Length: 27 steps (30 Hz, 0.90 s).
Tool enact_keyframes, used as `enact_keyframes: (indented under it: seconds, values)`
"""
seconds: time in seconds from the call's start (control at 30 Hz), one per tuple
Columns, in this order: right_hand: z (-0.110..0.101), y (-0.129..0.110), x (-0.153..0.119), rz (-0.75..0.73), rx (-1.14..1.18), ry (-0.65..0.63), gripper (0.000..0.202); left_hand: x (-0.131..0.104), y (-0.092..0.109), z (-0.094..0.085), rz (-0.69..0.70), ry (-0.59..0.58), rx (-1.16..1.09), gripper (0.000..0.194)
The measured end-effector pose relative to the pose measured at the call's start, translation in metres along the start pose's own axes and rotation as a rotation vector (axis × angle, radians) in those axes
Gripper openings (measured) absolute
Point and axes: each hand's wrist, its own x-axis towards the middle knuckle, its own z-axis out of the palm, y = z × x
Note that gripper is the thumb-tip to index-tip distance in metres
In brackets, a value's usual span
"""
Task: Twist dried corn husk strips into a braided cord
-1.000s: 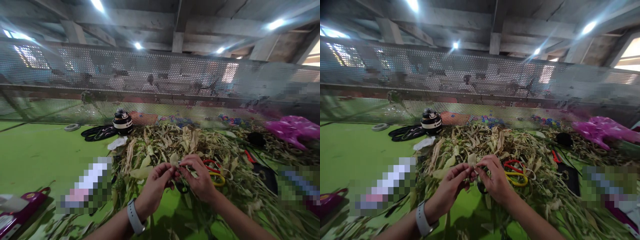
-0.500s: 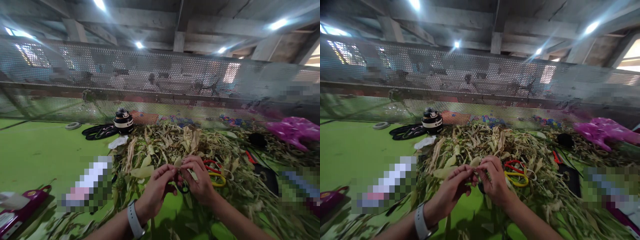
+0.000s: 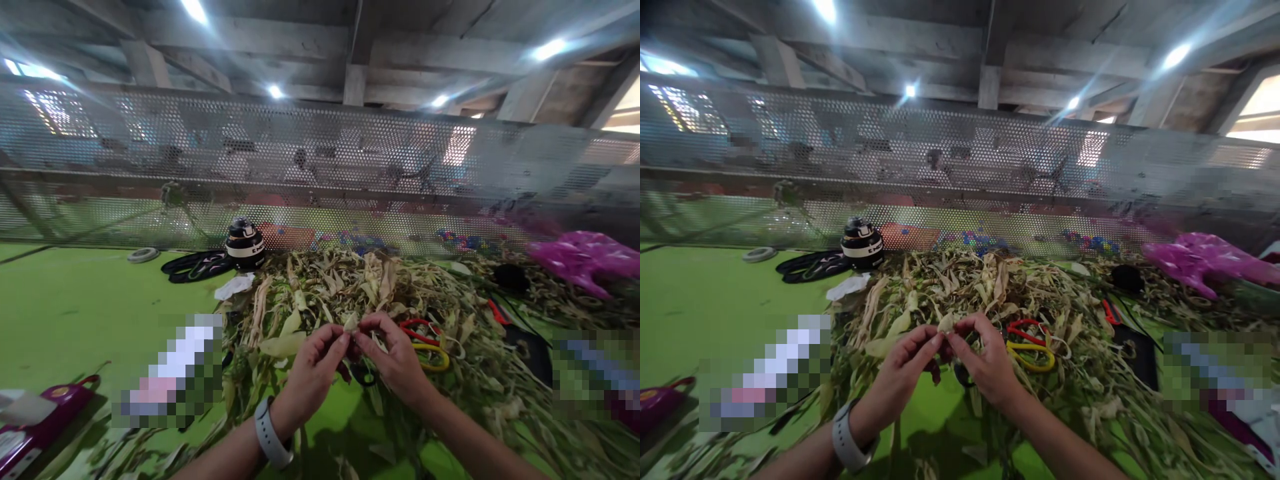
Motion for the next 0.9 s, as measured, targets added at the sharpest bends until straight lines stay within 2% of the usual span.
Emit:
enact_keyframes:
  seconds: [0.3,0.37,0.43,0.53,0.6,0.73,0.9]
  values:
    - [0.001,0.002,0.0,0.02,-0.086,0.03,0.011,0.002,-0.002,-0.002,-0.093,0.01,-0.1,0.016]
    - [-0.001,0.003,0.0,-0.047,-0.114,0.039,0.008,0.003,-0.002,-0.003,-0.144,0.018,-0.174,0.013]
    - [-0.004,0.005,0.002,-0.184,-0.163,0.016,0.005,0.003,0.0,-0.004,-0.207,0.032,-0.276,0.01]
    - [-0.007,0.01,0.004,-0.375,-0.243,-0.035,0.012,0.004,0.002,-0.006,-0.276,0.014,-0.399,0.012]
    - [-0.008,0.011,0.004,-0.422,-0.27,-0.031,0.015,0.004,0.003,-0.006,-0.303,-0.014,-0.437,0.013]
    - [-0.004,0.006,0.002,-0.381,-0.255,0.006,0.011,0.002,0.002,-0.005,-0.29,-0.034,-0.384,0.01]
    - [0.001,-0.007,-0.002,-0.217,-0.17,0.049,0.005,-0.003,-0.002,-0.003,-0.137,-0.049,-0.151,0.013]
